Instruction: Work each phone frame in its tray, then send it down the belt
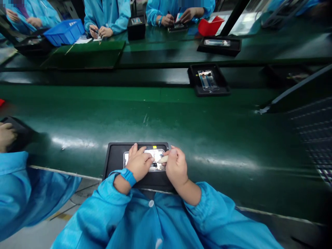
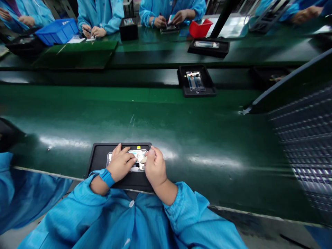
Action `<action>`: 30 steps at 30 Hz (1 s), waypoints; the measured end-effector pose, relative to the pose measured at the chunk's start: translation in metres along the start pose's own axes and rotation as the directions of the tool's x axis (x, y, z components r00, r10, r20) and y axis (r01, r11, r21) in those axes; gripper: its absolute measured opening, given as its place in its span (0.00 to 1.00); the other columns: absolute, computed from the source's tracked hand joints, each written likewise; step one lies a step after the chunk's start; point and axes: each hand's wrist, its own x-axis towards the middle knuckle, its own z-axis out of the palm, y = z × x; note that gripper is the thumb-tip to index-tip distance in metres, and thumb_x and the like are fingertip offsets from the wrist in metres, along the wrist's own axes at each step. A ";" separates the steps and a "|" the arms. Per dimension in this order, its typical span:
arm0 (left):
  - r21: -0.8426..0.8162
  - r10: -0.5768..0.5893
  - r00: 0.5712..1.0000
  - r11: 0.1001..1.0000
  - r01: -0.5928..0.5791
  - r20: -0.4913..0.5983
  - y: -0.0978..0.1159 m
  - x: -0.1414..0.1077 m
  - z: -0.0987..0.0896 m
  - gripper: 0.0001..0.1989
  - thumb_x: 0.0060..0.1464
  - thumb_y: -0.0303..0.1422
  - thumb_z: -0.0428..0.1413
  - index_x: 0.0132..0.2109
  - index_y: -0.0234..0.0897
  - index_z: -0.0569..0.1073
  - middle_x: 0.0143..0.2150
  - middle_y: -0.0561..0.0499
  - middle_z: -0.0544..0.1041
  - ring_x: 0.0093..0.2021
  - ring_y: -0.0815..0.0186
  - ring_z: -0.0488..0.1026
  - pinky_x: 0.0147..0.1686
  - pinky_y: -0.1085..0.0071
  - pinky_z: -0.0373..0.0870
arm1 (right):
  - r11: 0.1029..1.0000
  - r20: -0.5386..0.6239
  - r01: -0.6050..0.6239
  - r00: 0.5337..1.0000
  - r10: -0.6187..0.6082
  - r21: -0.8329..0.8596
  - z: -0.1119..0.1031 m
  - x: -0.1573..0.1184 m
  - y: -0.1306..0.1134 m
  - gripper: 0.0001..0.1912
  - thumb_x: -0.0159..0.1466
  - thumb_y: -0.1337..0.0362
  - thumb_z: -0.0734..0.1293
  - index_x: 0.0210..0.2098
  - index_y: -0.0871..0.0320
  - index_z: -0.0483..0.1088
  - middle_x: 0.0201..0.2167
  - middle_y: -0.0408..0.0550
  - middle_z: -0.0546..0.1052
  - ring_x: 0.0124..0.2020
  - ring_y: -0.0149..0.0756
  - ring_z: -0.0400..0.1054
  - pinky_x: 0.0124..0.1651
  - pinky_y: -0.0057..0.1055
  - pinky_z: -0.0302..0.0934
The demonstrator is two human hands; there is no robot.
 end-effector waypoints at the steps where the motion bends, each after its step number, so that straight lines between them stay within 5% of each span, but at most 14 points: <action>1: 0.002 0.002 1.000 1.000 -0.002 0.009 0.000 0.000 -0.001 0.08 0.52 0.35 0.51 0.33 0.42 0.75 0.47 0.48 0.71 0.56 0.47 0.56 0.50 0.46 0.55 | 1.000 0.001 0.016 1.000 -0.016 -0.012 0.000 0.000 0.001 0.18 0.63 0.52 0.54 0.42 0.60 0.60 0.28 0.47 0.72 0.20 0.31 0.66 0.24 0.28 0.64; 10: 0.076 0.055 0.994 0.996 -0.047 -0.097 -0.003 -0.007 0.004 0.09 0.53 0.35 0.51 0.33 0.40 0.75 0.46 0.47 0.72 0.52 0.50 0.62 0.51 0.49 0.57 | 0.989 0.065 -0.132 0.990 0.128 0.060 0.003 0.014 -0.021 0.25 0.60 0.45 0.53 0.42 0.61 0.61 0.25 0.45 0.72 0.17 0.31 0.65 0.19 0.26 0.62; 19: 0.210 0.147 0.967 0.972 -0.103 -0.207 0.000 -0.007 0.014 0.10 0.54 0.33 0.49 0.41 0.43 0.74 0.43 0.48 0.74 0.46 0.56 0.67 0.50 0.52 0.58 | 0.986 0.033 0.142 0.990 -0.140 -0.084 0.010 0.020 -0.014 0.21 0.62 0.49 0.53 0.41 0.60 0.63 0.26 0.47 0.73 0.24 0.35 0.68 0.29 0.33 0.65; 30: 0.254 0.157 0.963 0.962 -0.099 -0.220 0.006 -0.007 0.016 0.11 0.55 0.32 0.47 0.40 0.42 0.74 0.42 0.47 0.73 0.45 0.55 0.66 0.51 0.50 0.55 | 0.846 0.057 0.463 0.883 -0.466 -0.265 0.012 0.019 -0.004 0.15 0.65 0.57 0.52 0.40 0.59 0.64 0.30 0.50 0.74 0.34 0.37 0.70 0.36 0.35 0.66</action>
